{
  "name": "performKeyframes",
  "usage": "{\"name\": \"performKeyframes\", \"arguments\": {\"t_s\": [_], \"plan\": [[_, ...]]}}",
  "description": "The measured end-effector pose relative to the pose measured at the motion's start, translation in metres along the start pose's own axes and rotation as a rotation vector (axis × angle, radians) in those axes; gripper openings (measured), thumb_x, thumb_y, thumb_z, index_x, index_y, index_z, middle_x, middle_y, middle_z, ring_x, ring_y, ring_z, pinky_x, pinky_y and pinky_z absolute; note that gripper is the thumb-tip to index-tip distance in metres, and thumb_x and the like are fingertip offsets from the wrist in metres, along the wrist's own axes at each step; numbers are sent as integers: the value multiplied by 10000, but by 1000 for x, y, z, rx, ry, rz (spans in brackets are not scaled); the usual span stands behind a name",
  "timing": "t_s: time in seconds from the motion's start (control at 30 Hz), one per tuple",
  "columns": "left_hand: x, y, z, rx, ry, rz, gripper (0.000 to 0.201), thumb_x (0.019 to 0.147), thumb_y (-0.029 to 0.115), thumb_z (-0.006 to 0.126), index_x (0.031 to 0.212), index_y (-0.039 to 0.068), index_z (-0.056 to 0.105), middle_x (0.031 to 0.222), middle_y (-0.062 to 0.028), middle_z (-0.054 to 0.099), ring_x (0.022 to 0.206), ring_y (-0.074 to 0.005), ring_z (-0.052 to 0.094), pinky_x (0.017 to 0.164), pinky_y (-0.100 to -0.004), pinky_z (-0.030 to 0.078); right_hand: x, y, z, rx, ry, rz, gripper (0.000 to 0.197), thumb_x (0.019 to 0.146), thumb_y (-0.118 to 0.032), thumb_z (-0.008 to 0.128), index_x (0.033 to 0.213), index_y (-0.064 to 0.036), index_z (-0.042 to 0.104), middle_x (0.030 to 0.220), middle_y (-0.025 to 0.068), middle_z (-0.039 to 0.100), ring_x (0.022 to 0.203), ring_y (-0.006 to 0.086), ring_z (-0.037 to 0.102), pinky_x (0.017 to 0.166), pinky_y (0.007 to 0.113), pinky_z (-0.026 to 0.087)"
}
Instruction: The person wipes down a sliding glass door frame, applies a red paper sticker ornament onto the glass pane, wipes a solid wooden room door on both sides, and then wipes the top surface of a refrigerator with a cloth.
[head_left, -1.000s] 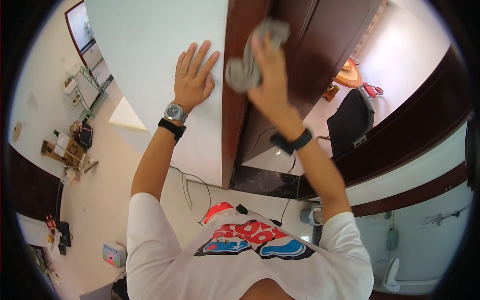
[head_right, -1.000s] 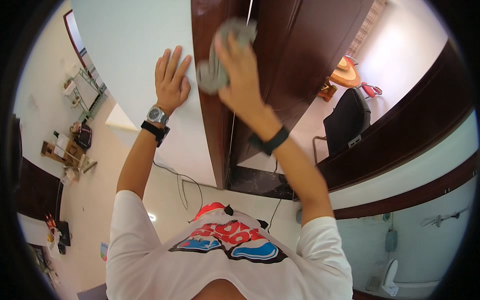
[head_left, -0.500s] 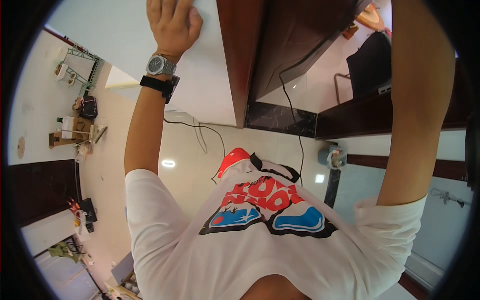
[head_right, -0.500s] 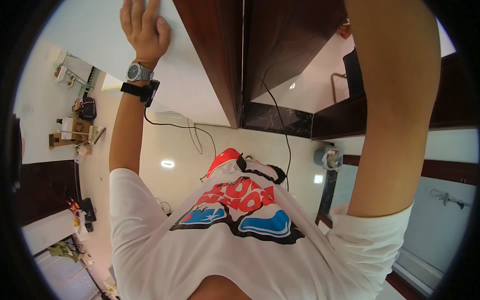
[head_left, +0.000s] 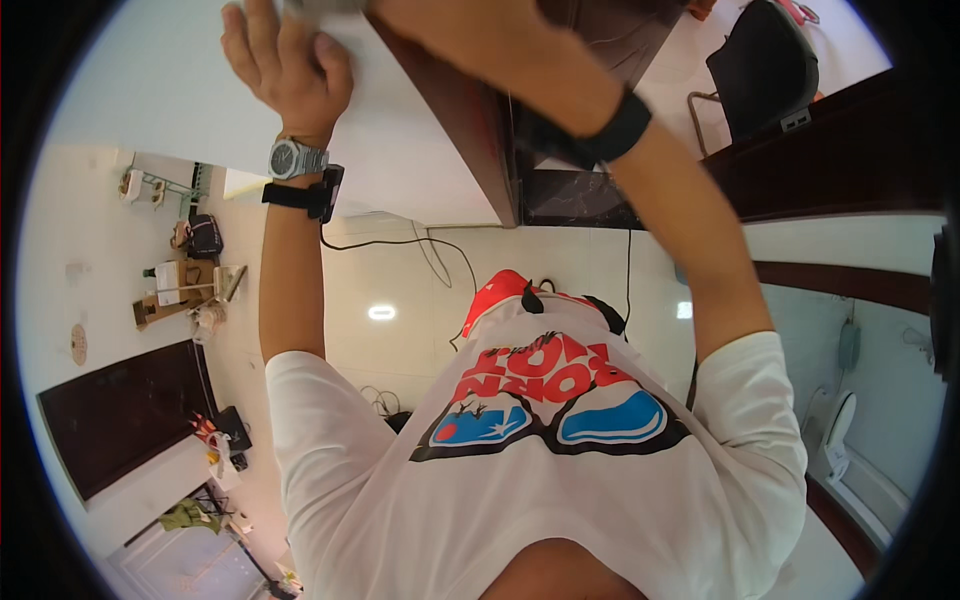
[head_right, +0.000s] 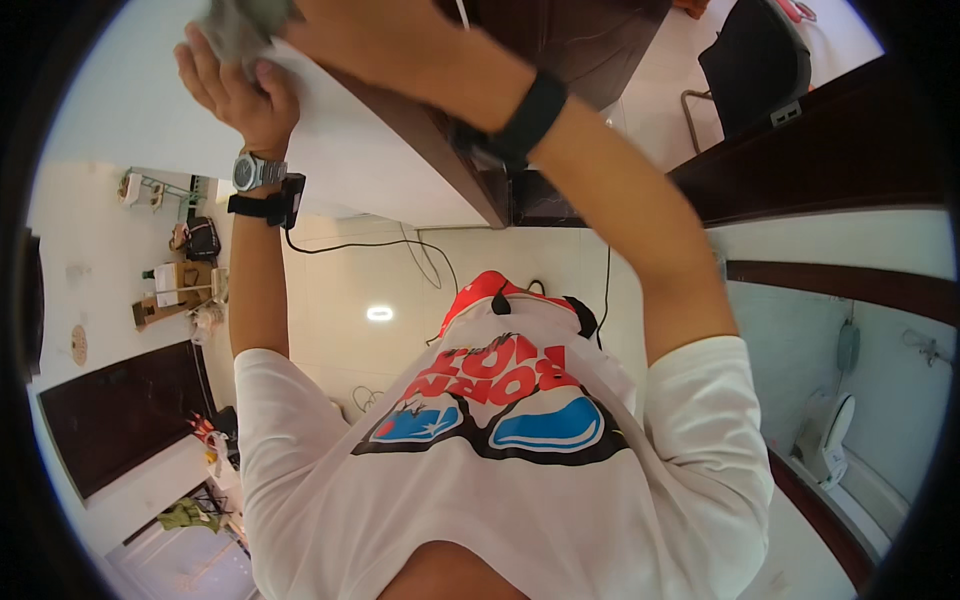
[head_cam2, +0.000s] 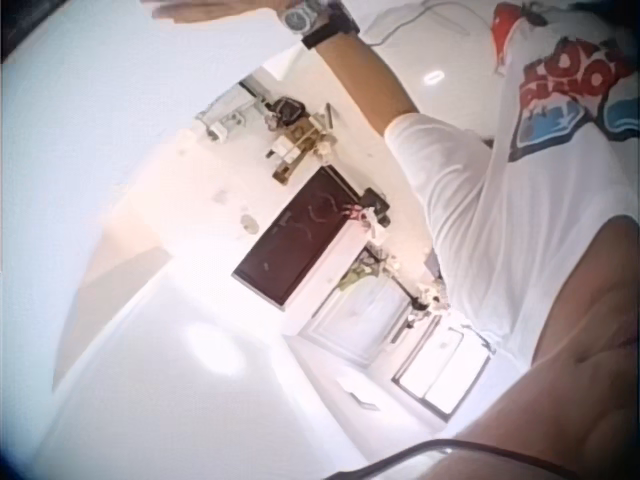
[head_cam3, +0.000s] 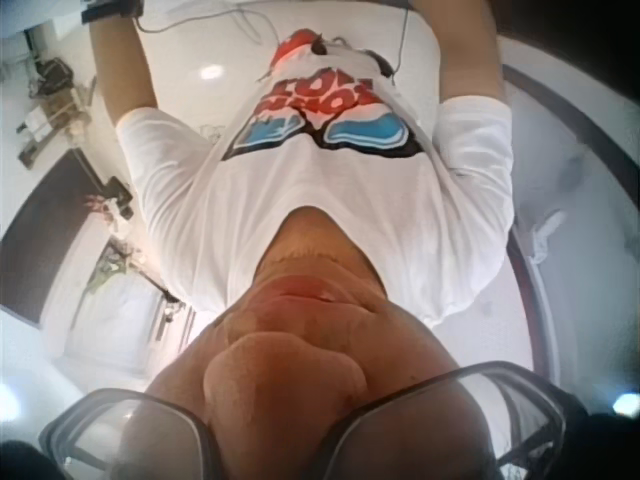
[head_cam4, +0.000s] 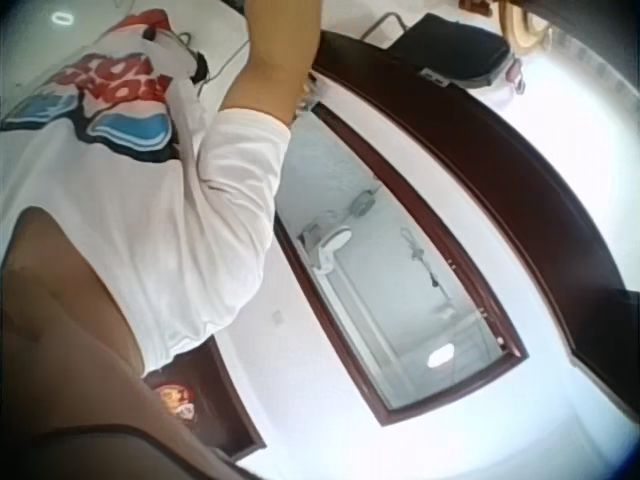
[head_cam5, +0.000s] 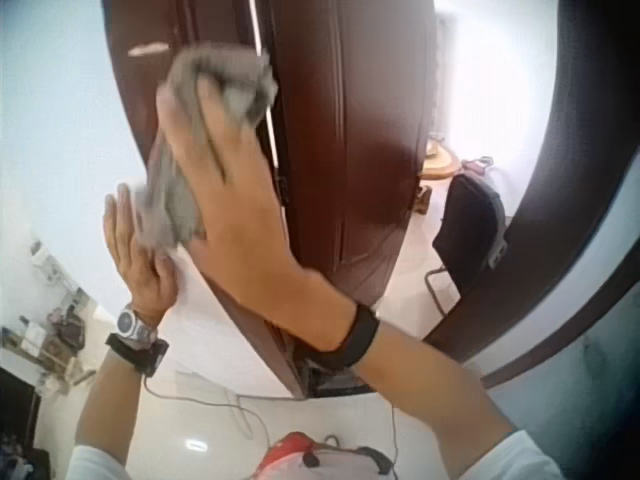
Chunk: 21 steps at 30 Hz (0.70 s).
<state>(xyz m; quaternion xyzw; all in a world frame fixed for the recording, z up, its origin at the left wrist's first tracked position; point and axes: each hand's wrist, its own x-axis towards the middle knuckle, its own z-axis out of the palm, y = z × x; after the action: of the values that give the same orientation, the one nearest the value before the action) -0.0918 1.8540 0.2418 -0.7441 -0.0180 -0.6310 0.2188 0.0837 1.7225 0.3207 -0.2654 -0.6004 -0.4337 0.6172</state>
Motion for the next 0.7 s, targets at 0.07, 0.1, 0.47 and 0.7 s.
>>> {"name": "performKeyframes", "arguments": {"t_s": [0.07,0.1,0.47,0.7], "plan": [[10,9,-1,-2,-21,-4,548,1095,218,563,1590,5,662,1796,-291,476,1683,-539,356,1366,-664,267,-34,-28,-34,-3,-79,161,745,890,-12,856,1596,-98,637,1600,247,571,1427,482,600,1182,525,508],[15,12,-3,20,-43,-15,564,1097,217,560,1616,11,645,1805,-288,465,1688,-538,350,1376,-663,252,-51,-42,-50,-7,-116,241,685,901,0,848,1555,-97,671,1552,237,604,1387,464,625,1160,524,518],[55,41,0,86,-68,-7,602,1126,231,493,1689,35,577,1860,-249,393,1741,-507,280,1390,-646,259,-264,-143,-208,-95,-829,645,969,815,107,791,1714,-172,565,1669,124,558,1475,402,540,1274,497,491],[65,49,-2,109,-98,-20,614,1136,249,480,1723,79,543,1877,-227,373,1750,-489,273,1396,-646,232,-292,-172,-247,-30,-1012,881,933,860,122,729,1725,-155,514,1726,135,542,1505,344,586,1279,451,483]]}}
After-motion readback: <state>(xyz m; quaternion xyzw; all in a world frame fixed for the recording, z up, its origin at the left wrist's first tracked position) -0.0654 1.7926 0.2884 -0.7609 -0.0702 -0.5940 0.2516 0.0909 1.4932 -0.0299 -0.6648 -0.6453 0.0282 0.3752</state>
